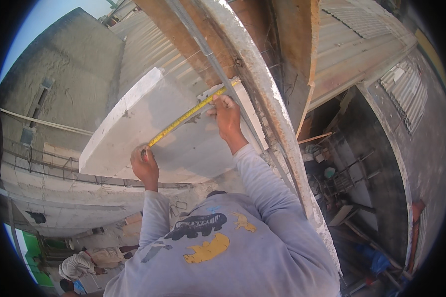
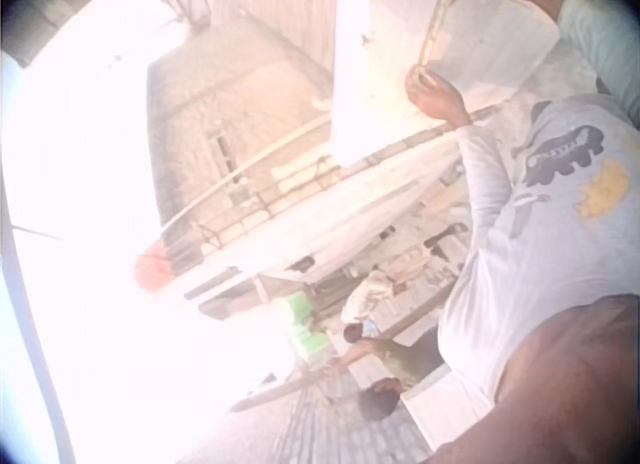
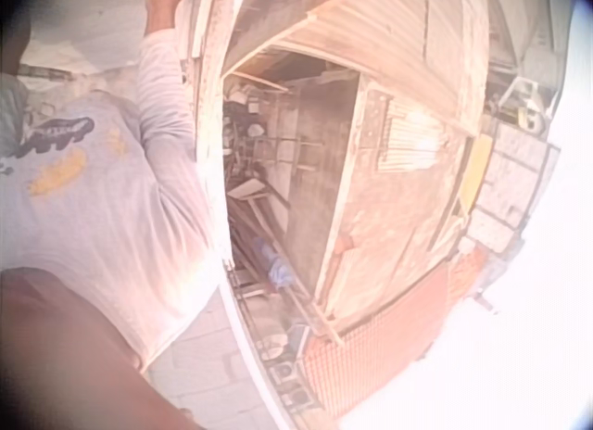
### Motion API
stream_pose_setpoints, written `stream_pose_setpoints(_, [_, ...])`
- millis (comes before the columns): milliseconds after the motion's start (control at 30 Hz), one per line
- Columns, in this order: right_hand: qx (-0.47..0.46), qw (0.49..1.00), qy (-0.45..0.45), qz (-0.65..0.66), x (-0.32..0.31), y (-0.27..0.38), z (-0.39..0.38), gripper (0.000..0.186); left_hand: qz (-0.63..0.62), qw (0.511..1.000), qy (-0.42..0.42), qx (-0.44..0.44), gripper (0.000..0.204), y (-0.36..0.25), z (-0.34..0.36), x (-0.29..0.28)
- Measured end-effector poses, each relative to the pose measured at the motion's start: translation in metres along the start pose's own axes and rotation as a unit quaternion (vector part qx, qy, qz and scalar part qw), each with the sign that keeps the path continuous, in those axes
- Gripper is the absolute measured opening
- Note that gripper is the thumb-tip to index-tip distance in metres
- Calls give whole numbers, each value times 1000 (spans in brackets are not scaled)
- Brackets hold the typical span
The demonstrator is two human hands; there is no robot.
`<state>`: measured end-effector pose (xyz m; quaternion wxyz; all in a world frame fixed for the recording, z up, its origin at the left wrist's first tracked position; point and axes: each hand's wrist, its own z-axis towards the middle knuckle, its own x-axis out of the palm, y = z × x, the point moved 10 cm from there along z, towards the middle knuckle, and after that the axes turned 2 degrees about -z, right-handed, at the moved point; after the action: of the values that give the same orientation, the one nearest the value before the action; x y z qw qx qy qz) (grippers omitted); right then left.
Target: The person measures and cuts a white insulation board using a tape measure and hand saw. They then apply mortar to the cut piece and fit it into a gap in the wall structure.
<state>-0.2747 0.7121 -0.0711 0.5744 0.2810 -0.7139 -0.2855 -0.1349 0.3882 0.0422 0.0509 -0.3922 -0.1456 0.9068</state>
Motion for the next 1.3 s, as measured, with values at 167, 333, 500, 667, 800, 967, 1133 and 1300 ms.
stream_pose_setpoints(167, [3,1000,2,-11,-3,0,2,21,-16,1000,0,-7,14,-7,1,-2])
stream_pose_setpoints(333, [0,1000,-1,-5,-1,1,0,24,3,1000,3,-5,15,-3,2,-1])
stream_pose_setpoints(500, [2,1000,0,-1,0,2,0,27,7,1000,0,-9,15,-4,2,-2])
stream_pose_setpoints(667, [2,1000,-4,-3,-1,1,1,28,1,1000,-2,-11,13,-2,3,-1])
stream_pose_setpoints(800, [-2,1000,-6,-2,-2,0,2,27,-8,1000,3,-23,13,-2,2,-1])
stream_pose_setpoints(967, [-6,1000,-3,-4,-1,2,1,25,-12,1000,2,-14,13,-2,3,-1])
stream_pose_setpoints(1133, [0,1000,5,-5,0,1,1,21,-18,999,5,-26,14,-1,2,-1])
stream_pose_setpoints(1300, [-3,1000,3,-11,0,2,3,23,-4,1000,-3,-8,15,-3,3,-1])
